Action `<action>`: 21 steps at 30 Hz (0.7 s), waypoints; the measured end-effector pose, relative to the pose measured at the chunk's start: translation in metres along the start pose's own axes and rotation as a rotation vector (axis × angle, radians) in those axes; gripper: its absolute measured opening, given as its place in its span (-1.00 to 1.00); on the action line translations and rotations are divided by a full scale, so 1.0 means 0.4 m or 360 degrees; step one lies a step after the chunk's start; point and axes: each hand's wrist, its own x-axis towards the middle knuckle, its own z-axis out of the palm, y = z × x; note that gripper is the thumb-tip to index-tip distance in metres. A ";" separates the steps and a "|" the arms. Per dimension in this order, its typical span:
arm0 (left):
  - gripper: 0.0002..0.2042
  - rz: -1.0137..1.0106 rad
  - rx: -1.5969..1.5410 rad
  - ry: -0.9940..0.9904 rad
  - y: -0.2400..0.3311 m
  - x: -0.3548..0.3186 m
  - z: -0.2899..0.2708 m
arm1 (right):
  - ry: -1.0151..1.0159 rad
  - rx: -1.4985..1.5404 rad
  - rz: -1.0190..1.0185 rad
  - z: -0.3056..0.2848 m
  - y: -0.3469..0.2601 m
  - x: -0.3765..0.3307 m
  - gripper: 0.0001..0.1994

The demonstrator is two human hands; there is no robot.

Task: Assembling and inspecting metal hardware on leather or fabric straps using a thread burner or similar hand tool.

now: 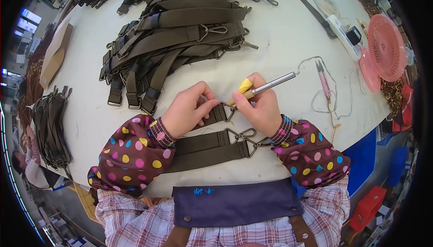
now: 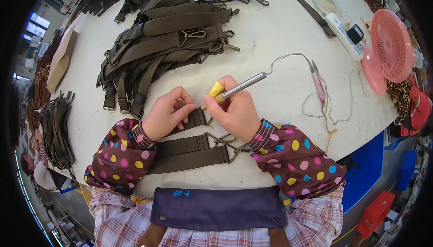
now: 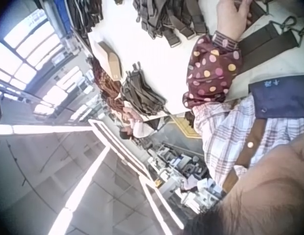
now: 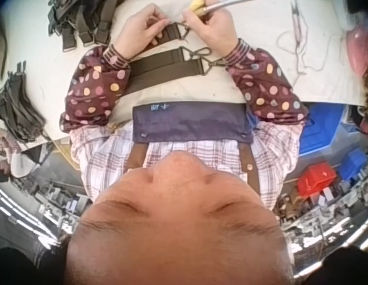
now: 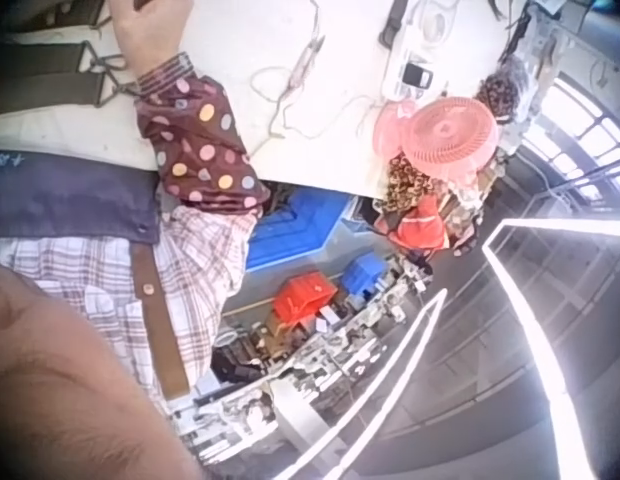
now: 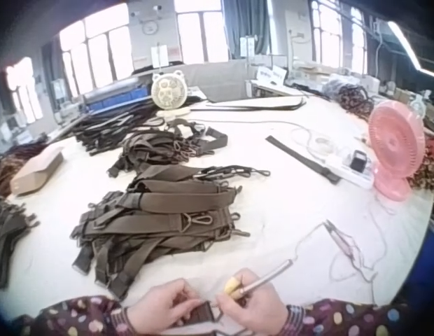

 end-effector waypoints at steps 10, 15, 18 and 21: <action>-0.89 0.0025 -0.0277 -0.0032 -0.016 0.009 -0.011 | -0.0115 -0.0329 0.0043 0.008 0.006 0.010 -0.76; -0.89 0.0049 -0.0309 -0.0029 -0.014 0.007 -0.009 | -0.0125 -0.0412 0.0050 0.008 -0.002 0.010 -0.76; -0.89 0.0042 -0.0306 -0.0025 -0.015 0.007 -0.008 | -0.0148 -0.0416 0.0091 0.007 -0.009 0.009 -0.78; -0.89 0.0033 -0.0294 -0.0028 -0.014 0.006 -0.008 | -0.0167 -0.0428 0.0125 0.008 -0.012 0.009 -0.81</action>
